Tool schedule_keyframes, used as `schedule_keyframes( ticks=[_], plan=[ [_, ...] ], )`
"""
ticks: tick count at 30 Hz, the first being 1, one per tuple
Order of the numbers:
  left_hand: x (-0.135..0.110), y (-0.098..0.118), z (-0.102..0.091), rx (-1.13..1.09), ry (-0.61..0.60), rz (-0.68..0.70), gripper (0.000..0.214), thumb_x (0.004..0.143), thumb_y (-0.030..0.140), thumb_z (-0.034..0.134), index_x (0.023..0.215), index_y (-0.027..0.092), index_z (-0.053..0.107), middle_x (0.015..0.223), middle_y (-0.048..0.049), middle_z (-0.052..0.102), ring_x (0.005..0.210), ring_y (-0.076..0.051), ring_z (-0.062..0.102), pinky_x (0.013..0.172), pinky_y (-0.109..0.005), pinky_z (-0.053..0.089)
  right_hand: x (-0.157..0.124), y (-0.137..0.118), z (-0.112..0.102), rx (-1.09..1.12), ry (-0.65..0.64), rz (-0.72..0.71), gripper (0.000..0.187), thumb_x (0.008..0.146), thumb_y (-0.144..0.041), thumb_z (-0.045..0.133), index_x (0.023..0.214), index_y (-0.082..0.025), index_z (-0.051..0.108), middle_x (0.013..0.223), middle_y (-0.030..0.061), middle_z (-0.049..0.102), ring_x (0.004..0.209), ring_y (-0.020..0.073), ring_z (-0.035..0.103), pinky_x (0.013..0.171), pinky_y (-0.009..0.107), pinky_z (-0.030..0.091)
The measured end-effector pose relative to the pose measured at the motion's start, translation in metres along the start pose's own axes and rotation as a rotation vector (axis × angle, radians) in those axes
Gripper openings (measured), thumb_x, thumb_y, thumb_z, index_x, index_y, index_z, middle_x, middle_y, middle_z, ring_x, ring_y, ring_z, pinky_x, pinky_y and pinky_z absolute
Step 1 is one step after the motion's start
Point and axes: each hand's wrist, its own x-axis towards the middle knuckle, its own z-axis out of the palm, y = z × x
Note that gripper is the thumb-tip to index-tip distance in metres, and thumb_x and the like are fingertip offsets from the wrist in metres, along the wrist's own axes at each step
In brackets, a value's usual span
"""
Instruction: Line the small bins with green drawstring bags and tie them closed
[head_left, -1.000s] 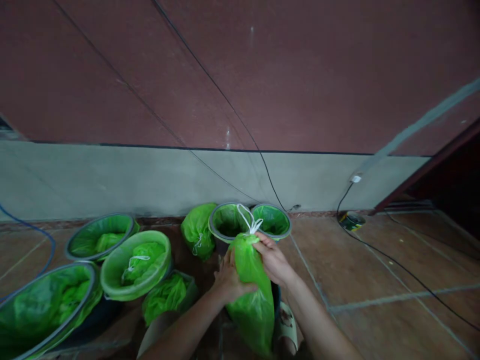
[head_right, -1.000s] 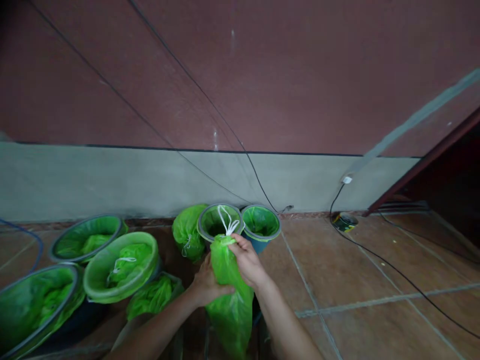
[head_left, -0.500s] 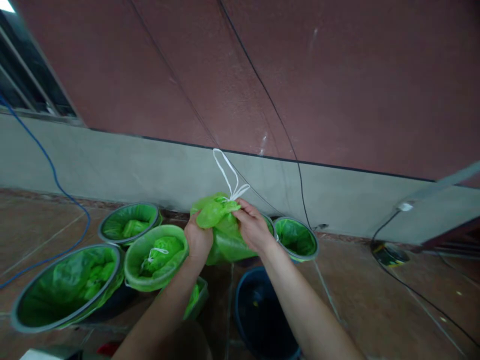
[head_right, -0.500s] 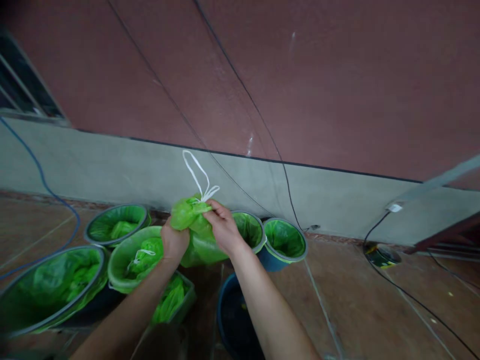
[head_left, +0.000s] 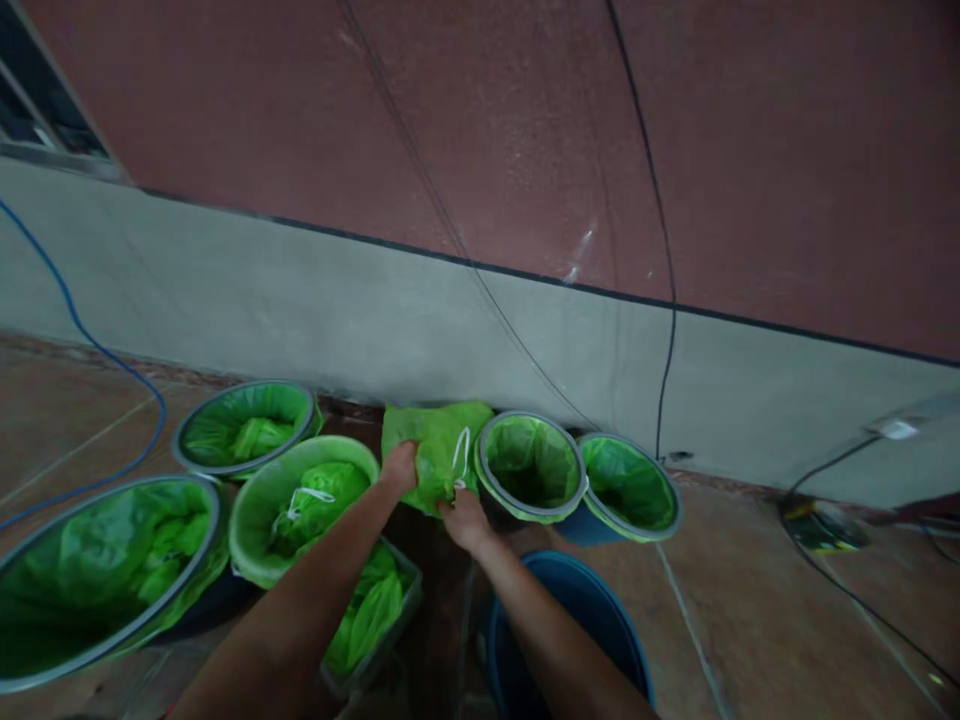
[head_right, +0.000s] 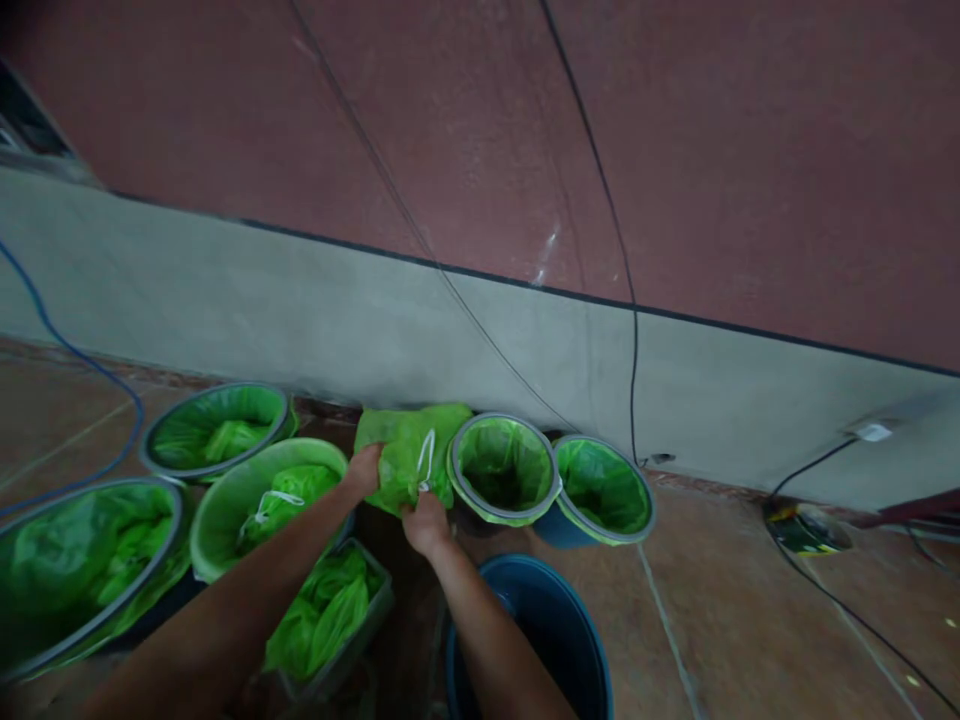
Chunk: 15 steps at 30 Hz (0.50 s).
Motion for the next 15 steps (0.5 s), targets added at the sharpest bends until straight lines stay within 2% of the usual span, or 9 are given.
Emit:
schedule_keyframes(
  ticks=[4, 5, 7, 9, 11, 13, 15],
  plan=[
    [0.012, -0.007, -0.001, 0.176, -0.04, -0.165, 0.009, 0.076, 0.007, 0.057, 0.067, 0.007, 0.058, 0.083, -0.0173, 0.066, 0.101, -0.036, 0.063, 0.09, -0.047, 0.047, 0.005, 0.0, -0.009, 0.095, 0.149, 0.041, 0.054, 0.088, -0.022, 0.049, 0.137, -0.003, 0.041, 0.128, 0.0206, 0.059, 0.119, 0.0246, 0.057, 0.101, 0.033, 0.042],
    [0.011, -0.007, -0.003, 0.213, -0.048, -0.183, 0.007, 0.077, 0.007, 0.055, 0.073, 0.004, 0.061, 0.089, -0.02, 0.066, 0.106, -0.039, 0.061, 0.091, -0.051, 0.045, 0.006, -0.001, -0.011, 0.109, 0.19, 0.014, 0.057, 0.087, -0.022, 0.048, 0.14, -0.003, 0.037, 0.134, 0.0206, 0.054, 0.125, 0.0241, 0.053, 0.104, 0.033, 0.04],
    [0.007, -0.004, -0.007, 0.266, -0.062, -0.172, 0.023, 0.078, 0.007, 0.052, 0.096, -0.003, 0.062, 0.107, -0.0247, 0.063, 0.115, -0.043, 0.055, 0.096, -0.054, 0.04, 0.009, -0.006, -0.013, 0.115, 0.246, -0.063, 0.061, 0.087, -0.02, 0.047, 0.145, -0.007, 0.031, 0.144, 0.0194, 0.044, 0.133, 0.023, 0.044, 0.108, 0.034, 0.037],
    [0.001, 0.003, -0.009, 0.289, -0.085, -0.128, 0.051, 0.076, 0.01, 0.056, 0.125, -0.003, 0.051, 0.125, -0.0276, 0.055, 0.12, -0.043, 0.051, 0.1, -0.05, 0.039, 0.012, -0.01, -0.008, 0.104, 0.245, -0.152, 0.062, 0.087, -0.019, 0.047, 0.146, -0.011, 0.031, 0.148, 0.0173, 0.038, 0.138, 0.023, 0.037, 0.11, 0.036, 0.036],
    [-0.006, 0.01, -0.007, 0.305, -0.087, -0.054, 0.075, 0.073, 0.012, 0.061, 0.142, 0.003, 0.034, 0.139, -0.0274, 0.045, 0.125, -0.039, 0.049, 0.104, -0.043, 0.038, 0.018, -0.012, 0.003, 0.094, 0.204, -0.22, 0.061, 0.086, -0.018, 0.047, 0.145, -0.012, 0.034, 0.15, 0.0162, 0.036, 0.14, 0.0232, 0.034, 0.112, 0.038, 0.034],
    [-0.013, 0.012, 0.002, 0.337, -0.089, 0.052, 0.077, 0.074, 0.01, 0.06, 0.146, 0.008, 0.032, 0.145, -0.0233, 0.042, 0.131, -0.032, 0.046, 0.108, -0.038, 0.035, 0.029, -0.009, 0.02, 0.087, 0.147, -0.226, 0.058, 0.087, -0.019, 0.048, 0.144, -0.011, 0.038, 0.149, 0.0174, 0.037, 0.14, 0.0239, 0.033, 0.112, 0.039, 0.034],
    [-0.015, 0.005, 0.018, 0.381, -0.14, 0.129, 0.067, 0.078, 0.007, 0.053, 0.143, 0.01, 0.039, 0.144, -0.0195, 0.046, 0.133, -0.026, 0.045, 0.11, -0.035, 0.034, 0.045, -0.001, 0.037, 0.078, 0.075, -0.193, 0.058, 0.087, -0.021, 0.05, 0.143, -0.009, 0.039, 0.147, 0.0192, 0.04, 0.139, 0.0245, 0.036, 0.11, 0.04, 0.036]
  ],
)
